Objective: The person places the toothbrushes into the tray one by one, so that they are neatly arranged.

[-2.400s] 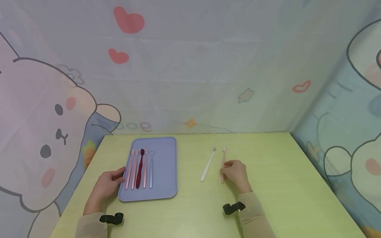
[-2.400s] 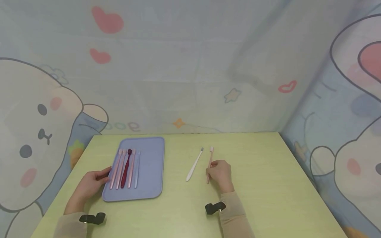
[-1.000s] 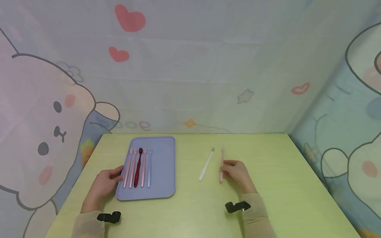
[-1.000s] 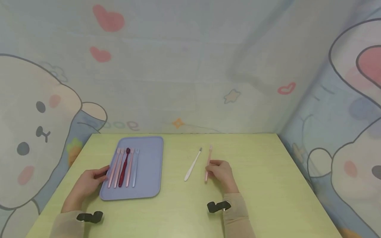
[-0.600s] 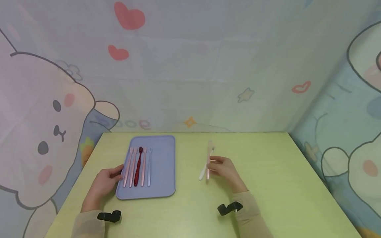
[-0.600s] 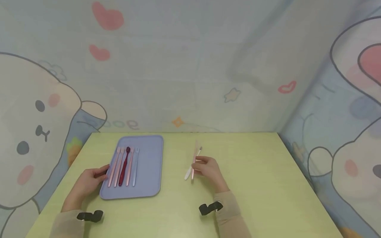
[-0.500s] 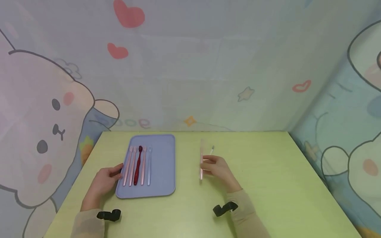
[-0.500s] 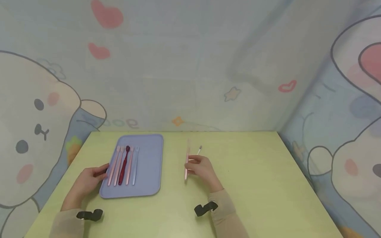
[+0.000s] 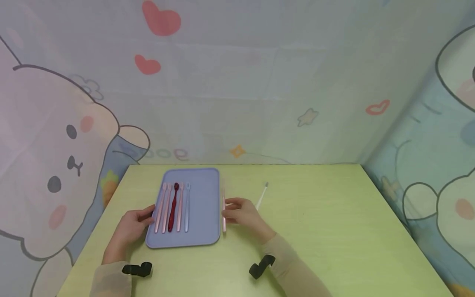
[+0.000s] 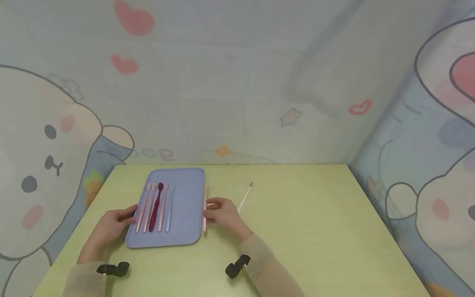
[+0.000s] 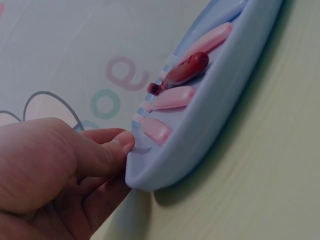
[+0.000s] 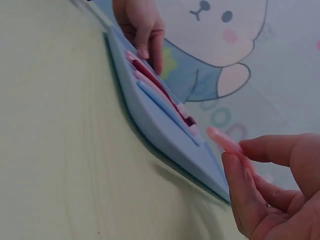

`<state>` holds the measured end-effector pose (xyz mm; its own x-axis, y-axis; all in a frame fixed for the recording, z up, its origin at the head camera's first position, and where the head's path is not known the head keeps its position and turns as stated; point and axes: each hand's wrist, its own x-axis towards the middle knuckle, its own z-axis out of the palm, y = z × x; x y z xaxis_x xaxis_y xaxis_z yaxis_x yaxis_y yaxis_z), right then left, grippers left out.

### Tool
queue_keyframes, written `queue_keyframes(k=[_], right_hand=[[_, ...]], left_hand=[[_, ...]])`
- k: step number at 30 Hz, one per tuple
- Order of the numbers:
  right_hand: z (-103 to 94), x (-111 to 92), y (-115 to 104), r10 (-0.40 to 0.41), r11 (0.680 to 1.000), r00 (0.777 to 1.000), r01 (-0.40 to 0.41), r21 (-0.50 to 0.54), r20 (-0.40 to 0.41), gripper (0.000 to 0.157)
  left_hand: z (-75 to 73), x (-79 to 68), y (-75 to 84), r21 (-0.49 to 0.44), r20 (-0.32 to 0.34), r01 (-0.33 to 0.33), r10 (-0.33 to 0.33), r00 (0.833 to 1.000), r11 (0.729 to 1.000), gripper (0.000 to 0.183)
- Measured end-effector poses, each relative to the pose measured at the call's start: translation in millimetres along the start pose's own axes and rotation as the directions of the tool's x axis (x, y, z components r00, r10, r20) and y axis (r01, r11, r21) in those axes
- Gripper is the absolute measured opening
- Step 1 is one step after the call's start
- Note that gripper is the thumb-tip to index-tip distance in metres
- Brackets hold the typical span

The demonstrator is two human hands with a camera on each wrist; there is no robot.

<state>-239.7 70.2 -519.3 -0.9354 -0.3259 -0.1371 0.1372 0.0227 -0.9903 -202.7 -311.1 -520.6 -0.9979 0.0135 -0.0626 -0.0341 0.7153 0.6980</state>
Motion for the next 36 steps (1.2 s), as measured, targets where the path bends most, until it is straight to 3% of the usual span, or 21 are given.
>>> queue_keyframes(k=[15, 36], right_hand=[[50.0, 23, -1, 0.015, 1.000, 1.000, -0.015, -0.009, 0.006, 0.046], [75.8, 38, -3, 0.070, 0.995, 0.997, -0.072, -0.069, -0.034, 0.042]], left_hand=[[-0.2, -0.3, 2.6, -0.013, 0.005, 0.008, -0.008, 1.000, 1.000, 0.049], [-0.6, 0.5, 1.2, -0.013, 0.012, 0.009, -0.009, 1.000, 1.000, 0.049]])
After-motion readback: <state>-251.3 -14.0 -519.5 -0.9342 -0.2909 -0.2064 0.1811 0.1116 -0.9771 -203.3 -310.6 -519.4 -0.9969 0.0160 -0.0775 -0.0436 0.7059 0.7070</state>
